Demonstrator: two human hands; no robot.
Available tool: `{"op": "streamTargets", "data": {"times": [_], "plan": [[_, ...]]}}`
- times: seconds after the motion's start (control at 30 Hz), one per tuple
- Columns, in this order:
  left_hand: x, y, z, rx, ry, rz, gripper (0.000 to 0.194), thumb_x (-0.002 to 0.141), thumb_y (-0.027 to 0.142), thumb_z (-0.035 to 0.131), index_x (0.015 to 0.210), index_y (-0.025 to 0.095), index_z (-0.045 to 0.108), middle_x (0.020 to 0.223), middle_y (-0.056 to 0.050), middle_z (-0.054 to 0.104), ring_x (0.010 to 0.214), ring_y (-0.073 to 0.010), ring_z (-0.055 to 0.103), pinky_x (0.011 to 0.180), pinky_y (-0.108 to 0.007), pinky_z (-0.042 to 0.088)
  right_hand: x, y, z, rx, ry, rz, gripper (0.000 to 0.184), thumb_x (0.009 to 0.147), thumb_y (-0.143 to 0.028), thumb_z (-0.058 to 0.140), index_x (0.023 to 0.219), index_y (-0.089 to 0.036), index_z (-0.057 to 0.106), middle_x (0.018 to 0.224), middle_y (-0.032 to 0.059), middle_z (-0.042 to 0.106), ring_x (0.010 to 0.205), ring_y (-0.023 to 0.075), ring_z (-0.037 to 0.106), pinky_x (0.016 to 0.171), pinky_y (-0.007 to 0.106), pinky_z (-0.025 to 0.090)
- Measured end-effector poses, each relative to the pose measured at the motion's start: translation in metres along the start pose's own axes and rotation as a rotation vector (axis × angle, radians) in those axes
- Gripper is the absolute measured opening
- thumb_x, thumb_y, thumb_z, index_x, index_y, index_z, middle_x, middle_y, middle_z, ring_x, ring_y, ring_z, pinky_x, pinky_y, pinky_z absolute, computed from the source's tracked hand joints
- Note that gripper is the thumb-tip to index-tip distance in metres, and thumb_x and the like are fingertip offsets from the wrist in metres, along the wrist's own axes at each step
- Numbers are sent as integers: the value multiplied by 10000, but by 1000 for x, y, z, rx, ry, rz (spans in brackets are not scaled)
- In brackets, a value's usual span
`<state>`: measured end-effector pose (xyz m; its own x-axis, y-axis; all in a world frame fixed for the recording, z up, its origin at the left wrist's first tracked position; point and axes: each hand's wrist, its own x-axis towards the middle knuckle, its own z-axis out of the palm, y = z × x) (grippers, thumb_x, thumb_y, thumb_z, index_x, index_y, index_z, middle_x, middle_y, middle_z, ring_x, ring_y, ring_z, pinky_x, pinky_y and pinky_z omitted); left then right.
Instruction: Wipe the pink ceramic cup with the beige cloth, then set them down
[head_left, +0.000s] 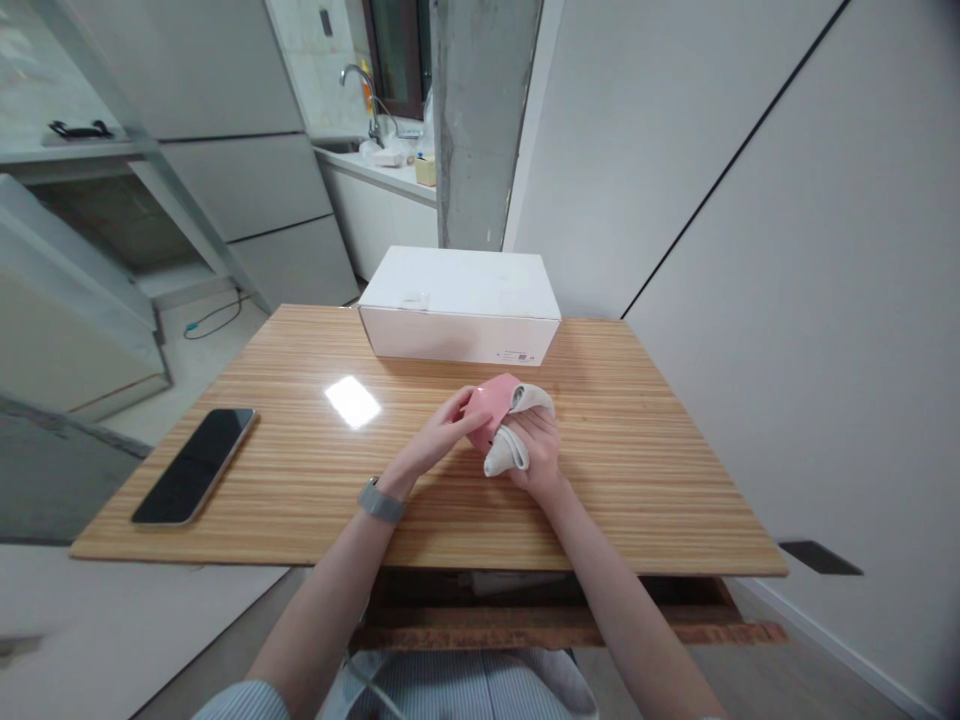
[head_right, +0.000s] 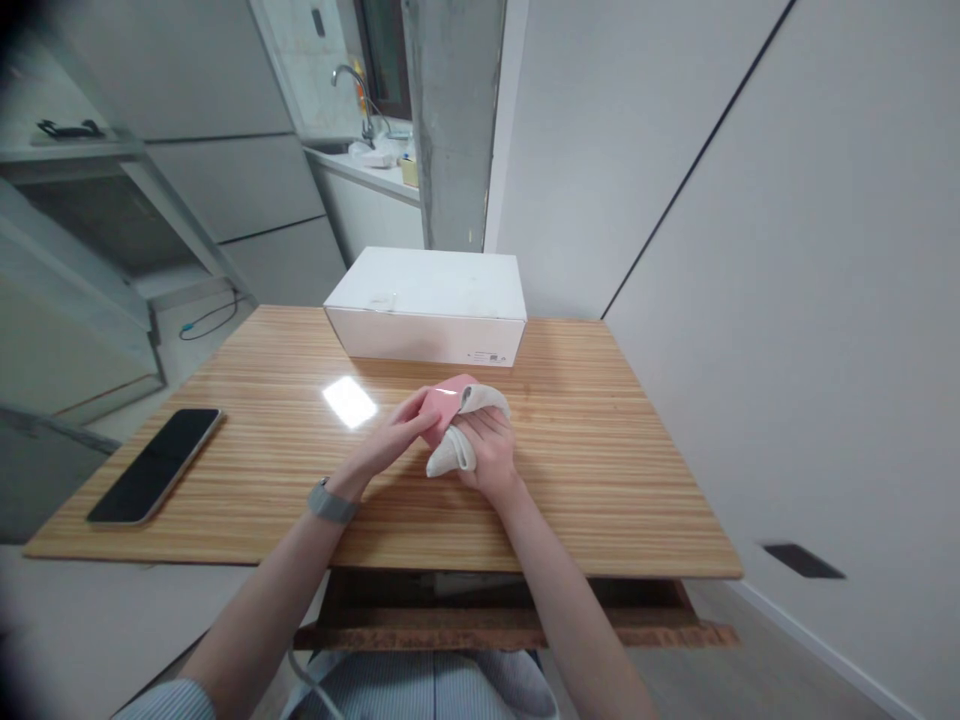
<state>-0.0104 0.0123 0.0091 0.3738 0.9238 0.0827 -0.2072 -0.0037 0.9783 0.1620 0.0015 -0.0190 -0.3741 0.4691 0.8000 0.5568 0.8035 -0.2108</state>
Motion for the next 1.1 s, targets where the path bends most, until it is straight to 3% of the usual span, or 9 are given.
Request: {"op": "streamTargets", "data": {"times": [0.13, 0.27, 0.4, 0.67, 0.83, 0.9, 1.0, 1.1], "plan": [[0, -3, -4, -80, -36, -17, 414, 658, 289, 770, 1011, 174, 589, 990, -38, 632, 890, -167, 575, 774, -251, 442, -2, -1, 3, 18, 52, 16, 353, 890, -372, 338, 999, -175, 611, 883, 113, 679, 843, 268, 634, 803, 429, 453], [5, -10, -5, -140, 107, -32, 251, 784, 409, 626, 826, 162, 613, 818, -10, 619, 784, -144, 554, 790, -279, 446, -1, -5, 5, 2, 21, -130, 395, 901, -389, 349, 1079, -142, 600, 897, 133, 682, 871, 274, 641, 826, 430, 453], [8, -9, -4, -42, 101, -7, 279, 845, 406, 554, 893, 158, 673, 935, -24, 672, 937, -173, 570, 956, -307, 395, 4, -9, 5, -3, -62, -208, 419, 904, -382, 334, 1114, -136, 600, 951, 137, 686, 904, 264, 644, 825, 412, 459], [4, -2, -1, 87, 35, 7, 332, 839, 440, 569, 994, 179, 704, 1017, -44, 698, 978, -222, 581, 907, -326, 420, 3, -4, 3, -55, 10, -131, 337, 875, -345, 369, 1019, -164, 614, 838, 106, 680, 802, 252, 634, 793, 408, 456], [1, -4, 3, 42, 1, 4, 330, 762, 358, 668, 1032, 168, 666, 1009, -54, 678, 958, -212, 581, 852, -293, 433, -1, 0, 4, -17, 109, 93, 327, 855, -348, 344, 964, -183, 605, 822, 101, 653, 790, 266, 616, 761, 430, 441], [2, -6, 4, -26, -3, -26, 378, 718, 333, 707, 1052, 168, 644, 999, -52, 670, 910, -195, 590, 795, -273, 446, -1, 0, 5, -11, 116, 104, 323, 851, -336, 344, 963, -180, 604, 818, 102, 651, 793, 268, 615, 764, 434, 439], [6, -11, 4, -157, 95, -51, 293, 748, 402, 660, 919, 164, 645, 862, -20, 657, 811, -162, 586, 759, -269, 453, -1, -3, 5, -41, 68, 6, 380, 871, -381, 328, 1007, -167, 611, 863, 119, 668, 834, 273, 626, 788, 437, 447], [10, -15, -1, -241, 226, -61, 325, 814, 477, 564, 820, 164, 648, 839, -26, 665, 875, -176, 587, 873, -308, 439, 1, -9, 6, -84, -14, -149, 424, 896, -396, 296, 1035, -169, 626, 899, 120, 684, 850, 254, 639, 794, 412, 462]]}}
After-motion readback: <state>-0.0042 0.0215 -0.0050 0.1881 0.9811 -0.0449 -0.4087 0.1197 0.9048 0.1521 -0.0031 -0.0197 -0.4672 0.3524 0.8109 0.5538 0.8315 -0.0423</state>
